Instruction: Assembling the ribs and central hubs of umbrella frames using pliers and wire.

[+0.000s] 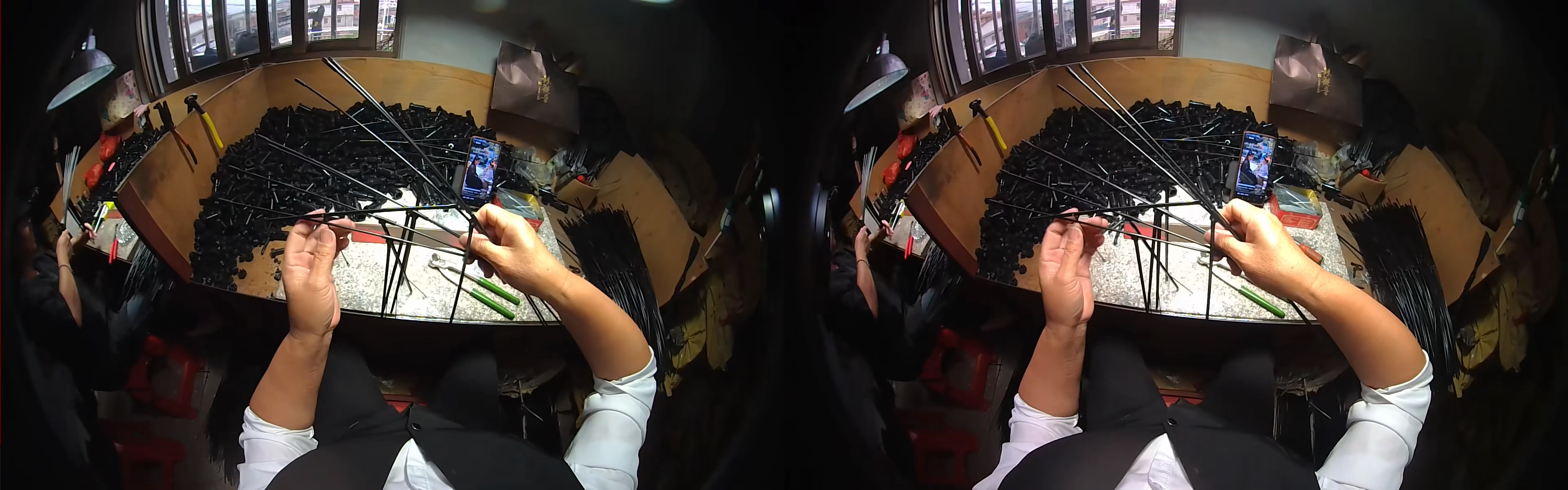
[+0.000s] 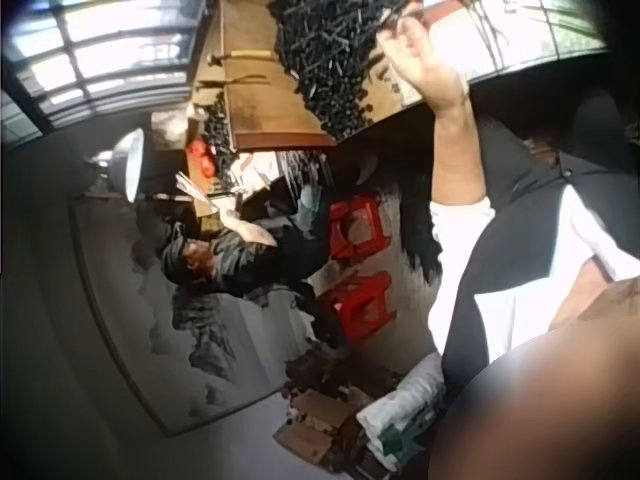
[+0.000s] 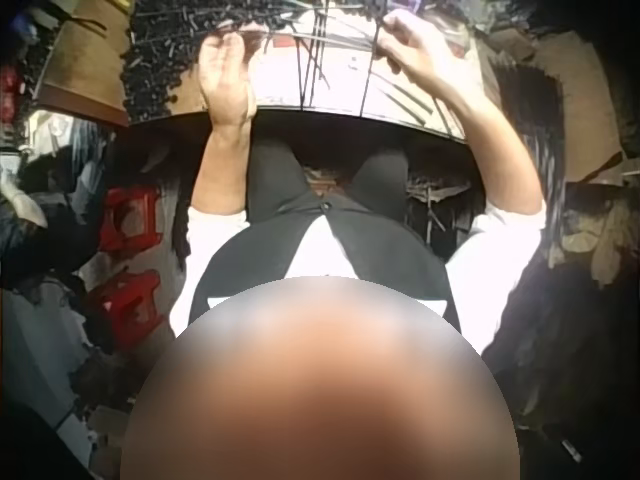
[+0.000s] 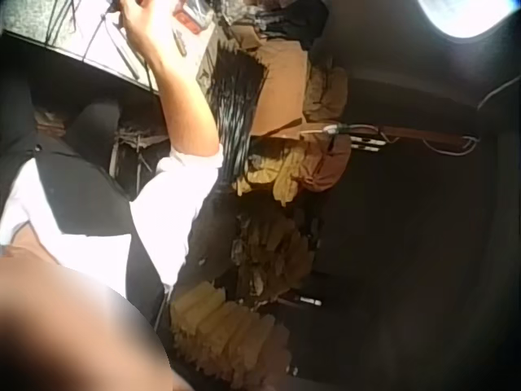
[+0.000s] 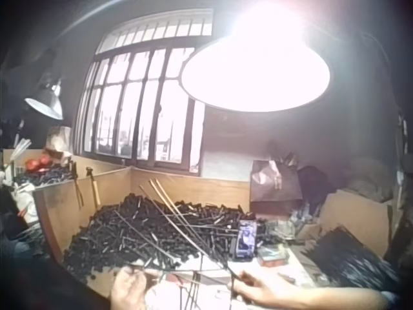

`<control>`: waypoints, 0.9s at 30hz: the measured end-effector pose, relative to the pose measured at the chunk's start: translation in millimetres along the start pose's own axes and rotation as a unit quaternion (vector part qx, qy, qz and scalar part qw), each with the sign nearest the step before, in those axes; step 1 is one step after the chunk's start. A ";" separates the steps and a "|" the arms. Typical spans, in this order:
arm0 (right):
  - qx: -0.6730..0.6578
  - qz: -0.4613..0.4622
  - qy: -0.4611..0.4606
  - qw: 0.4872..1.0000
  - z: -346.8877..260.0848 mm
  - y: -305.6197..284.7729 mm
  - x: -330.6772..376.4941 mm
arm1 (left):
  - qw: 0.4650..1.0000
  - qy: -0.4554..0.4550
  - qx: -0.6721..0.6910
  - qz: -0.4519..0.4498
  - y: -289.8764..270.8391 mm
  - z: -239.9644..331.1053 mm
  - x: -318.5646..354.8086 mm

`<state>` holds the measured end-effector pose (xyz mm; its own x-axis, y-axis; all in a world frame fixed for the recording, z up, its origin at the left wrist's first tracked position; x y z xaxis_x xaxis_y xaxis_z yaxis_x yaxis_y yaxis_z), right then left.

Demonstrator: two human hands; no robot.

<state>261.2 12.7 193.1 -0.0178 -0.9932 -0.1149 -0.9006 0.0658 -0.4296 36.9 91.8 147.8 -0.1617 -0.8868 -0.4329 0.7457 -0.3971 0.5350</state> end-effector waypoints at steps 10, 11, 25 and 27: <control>0.031 0.017 0.025 0.999 4.7 -9.2 -0.2 | 0.944 0.048 -0.327 -0.008 -8.7 31.2 -3.8; 0.030 0.017 0.025 0.999 3.1 -8.2 0.5 | 0.915 0.069 -0.397 -0.012 -8.6 36.3 -4.1; 0.067 -0.091 -0.013 0.994 4.7 9.3 5.7 | 0.568 0.560 -0.593 0.109 7.4 126.5 8.4; 0.057 -0.070 -0.001 0.996 2.2 7.3 6.1 | 0.576 0.528 -0.606 0.152 -3.5 131.9 -1.6</control>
<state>255.5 7.4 187.3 0.1049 -0.9933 -0.0480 -0.8389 -0.0624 -0.5407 -50.7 63.4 242.3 0.1016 0.0191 -0.9946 0.6433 0.7613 0.0803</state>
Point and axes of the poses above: each hand's wrist, its own x-axis away from the middle knuckle, its own y-axis out of the palm, z = x × y, the point moved 7 cm from there along -x, towards the middle knuckle, and after that the axes turned 3 degrees about -y, right-handed, at the moved point
